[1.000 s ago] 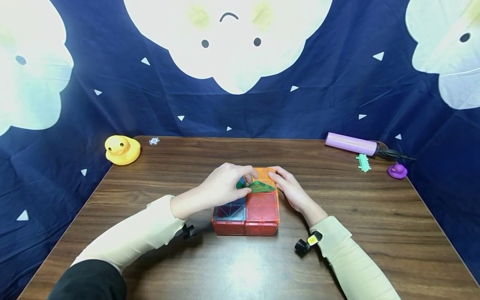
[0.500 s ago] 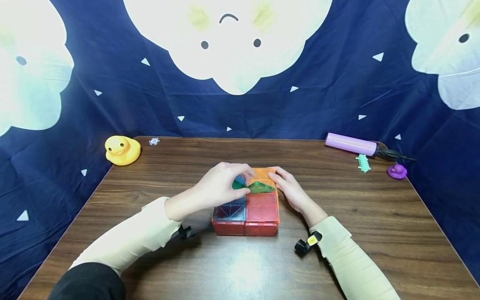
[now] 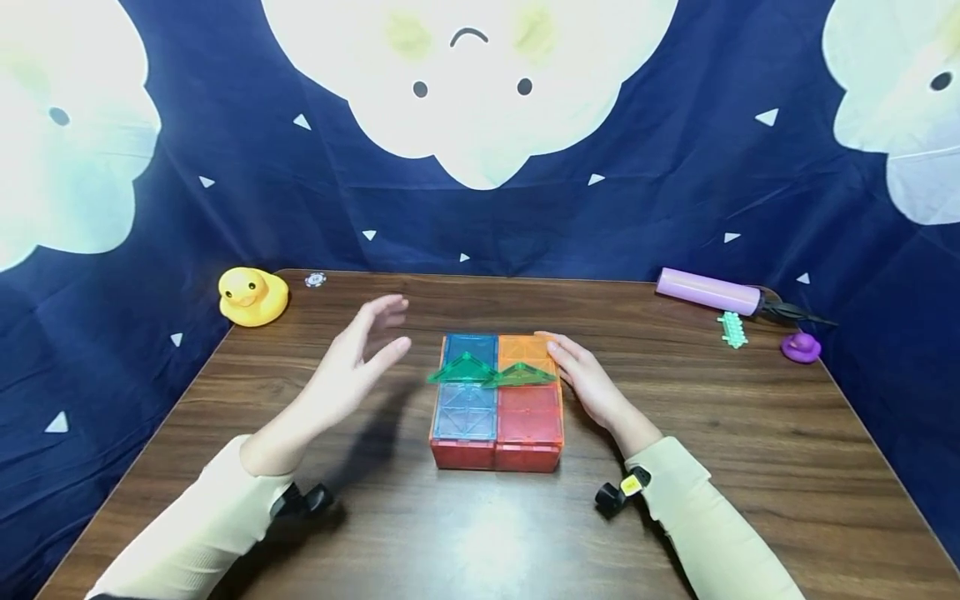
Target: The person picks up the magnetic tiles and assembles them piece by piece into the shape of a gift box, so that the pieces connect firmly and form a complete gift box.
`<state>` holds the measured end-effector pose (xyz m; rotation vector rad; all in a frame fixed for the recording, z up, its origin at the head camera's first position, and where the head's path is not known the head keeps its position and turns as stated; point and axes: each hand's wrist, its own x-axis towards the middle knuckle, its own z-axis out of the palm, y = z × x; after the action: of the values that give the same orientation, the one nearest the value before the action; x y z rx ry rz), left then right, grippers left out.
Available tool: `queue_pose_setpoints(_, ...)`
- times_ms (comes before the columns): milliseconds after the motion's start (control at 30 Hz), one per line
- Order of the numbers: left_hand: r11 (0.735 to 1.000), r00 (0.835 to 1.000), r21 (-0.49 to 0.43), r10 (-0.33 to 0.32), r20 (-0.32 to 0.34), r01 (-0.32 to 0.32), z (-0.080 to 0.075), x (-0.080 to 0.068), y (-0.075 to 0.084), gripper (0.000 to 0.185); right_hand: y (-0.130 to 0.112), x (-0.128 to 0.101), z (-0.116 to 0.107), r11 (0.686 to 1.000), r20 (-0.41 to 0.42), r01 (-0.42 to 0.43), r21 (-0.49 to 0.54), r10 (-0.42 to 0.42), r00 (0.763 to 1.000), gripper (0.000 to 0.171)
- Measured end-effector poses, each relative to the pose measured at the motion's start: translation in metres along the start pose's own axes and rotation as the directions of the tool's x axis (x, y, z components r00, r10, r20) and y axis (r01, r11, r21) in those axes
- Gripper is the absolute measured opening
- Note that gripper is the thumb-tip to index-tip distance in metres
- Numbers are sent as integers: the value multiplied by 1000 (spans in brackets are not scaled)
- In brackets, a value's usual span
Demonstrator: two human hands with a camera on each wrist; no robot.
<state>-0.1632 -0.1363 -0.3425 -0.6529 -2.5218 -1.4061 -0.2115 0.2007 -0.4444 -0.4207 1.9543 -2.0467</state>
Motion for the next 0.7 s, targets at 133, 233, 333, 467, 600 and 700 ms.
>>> queue_pose_setpoints(133, 992, 992, -69, -101, 81, 106, 4, -20, -22, 63, -7, -13, -3, 998, 9, 23, -50, -23, 1000, 65)
queue_pose_setpoints(233, 972, 970, -111, -188, 156, 206, 13, -34, -35, 72, -11, -31, -3, 996, 2, 19, -84, -19, 1000, 64)
queue_pose_setpoints(333, 947, 935, -134, -253, 249, 292, 23, -45, -43, 83, -13, -55, -2, 993, 9, 18, -117, -17, 1000, 60)
queue_pose_setpoints(467, 921, 898, -165, -285, 334, 354, 34, -53, -48, 92, -13, -84, 3, 973, 49, 65, -220, -56, 997, 58)
queue_pose_setpoints(600, 896, 869, -194, -303, 391, 400, 44, -56, -49, 93, -8, -97, 15, 954, 110, 117, -277, -89, 990, 73)
queue_pose_setpoints(700, 876, 860, -227, -313, 403, 425, 52, -57, -48, 91, -3, -98, 24, 954, 89, 87, -286, -64, 994, 87)
